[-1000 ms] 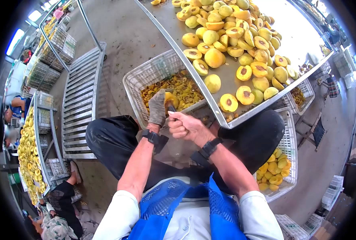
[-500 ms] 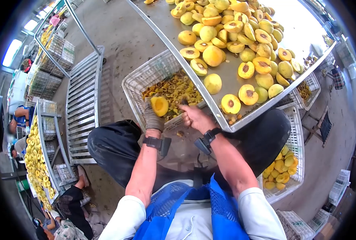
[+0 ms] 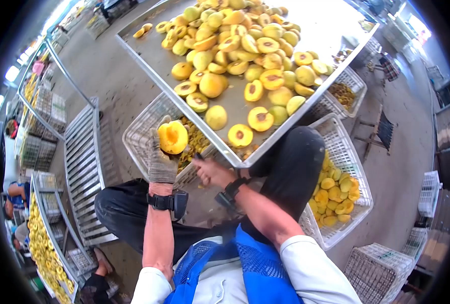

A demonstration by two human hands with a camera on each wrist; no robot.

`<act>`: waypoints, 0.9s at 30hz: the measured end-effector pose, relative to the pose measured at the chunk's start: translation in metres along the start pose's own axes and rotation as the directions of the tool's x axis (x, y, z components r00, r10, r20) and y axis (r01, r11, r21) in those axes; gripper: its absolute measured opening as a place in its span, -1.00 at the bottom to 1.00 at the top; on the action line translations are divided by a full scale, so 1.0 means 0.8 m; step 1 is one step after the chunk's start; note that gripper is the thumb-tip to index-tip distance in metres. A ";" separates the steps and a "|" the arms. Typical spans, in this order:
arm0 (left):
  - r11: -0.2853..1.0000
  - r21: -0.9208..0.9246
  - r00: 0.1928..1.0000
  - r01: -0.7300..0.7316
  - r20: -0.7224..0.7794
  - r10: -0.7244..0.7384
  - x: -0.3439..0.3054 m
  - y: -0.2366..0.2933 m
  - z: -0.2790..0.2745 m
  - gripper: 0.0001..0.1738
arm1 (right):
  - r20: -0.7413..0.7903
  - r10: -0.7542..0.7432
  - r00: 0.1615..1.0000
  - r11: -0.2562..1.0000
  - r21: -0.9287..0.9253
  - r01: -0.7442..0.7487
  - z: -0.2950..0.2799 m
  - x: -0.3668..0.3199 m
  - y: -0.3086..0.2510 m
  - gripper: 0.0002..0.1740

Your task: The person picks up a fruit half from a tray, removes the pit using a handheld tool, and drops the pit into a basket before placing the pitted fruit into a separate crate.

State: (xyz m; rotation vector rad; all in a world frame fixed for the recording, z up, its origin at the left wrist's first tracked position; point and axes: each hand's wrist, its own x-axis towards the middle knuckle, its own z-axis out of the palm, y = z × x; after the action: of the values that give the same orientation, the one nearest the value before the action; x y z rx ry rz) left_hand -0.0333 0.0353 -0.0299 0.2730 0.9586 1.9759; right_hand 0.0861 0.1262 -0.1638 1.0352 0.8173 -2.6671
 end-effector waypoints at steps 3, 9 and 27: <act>0.767 0.575 0.948 -0.285 0.287 0.137 0.004 -0.042 0.017 -0.41 | 0.087 -0.147 0.985 0.985 -0.072 0.154 -0.021 0.047 0.043 -0.63; 0.868 0.359 0.771 -0.342 0.636 0.040 -0.011 -0.096 0.293 -0.38 | -0.052 -0.156 0.986 0.935 -0.331 0.130 0.025 -0.001 0.025 -0.51; -0.284 0.889 0.928 -0.359 0.305 -0.215 0.216 -0.123 0.210 -0.43 | 0.021 -0.305 0.952 0.943 -0.129 0.306 0.006 -0.012 0.045 -0.55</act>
State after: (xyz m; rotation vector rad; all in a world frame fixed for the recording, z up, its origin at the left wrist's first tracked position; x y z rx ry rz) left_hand 0.0168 0.2903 -0.0164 1.6565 2.1720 0.4348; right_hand 0.1028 0.0934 -0.1698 0.9421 1.2269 -2.8115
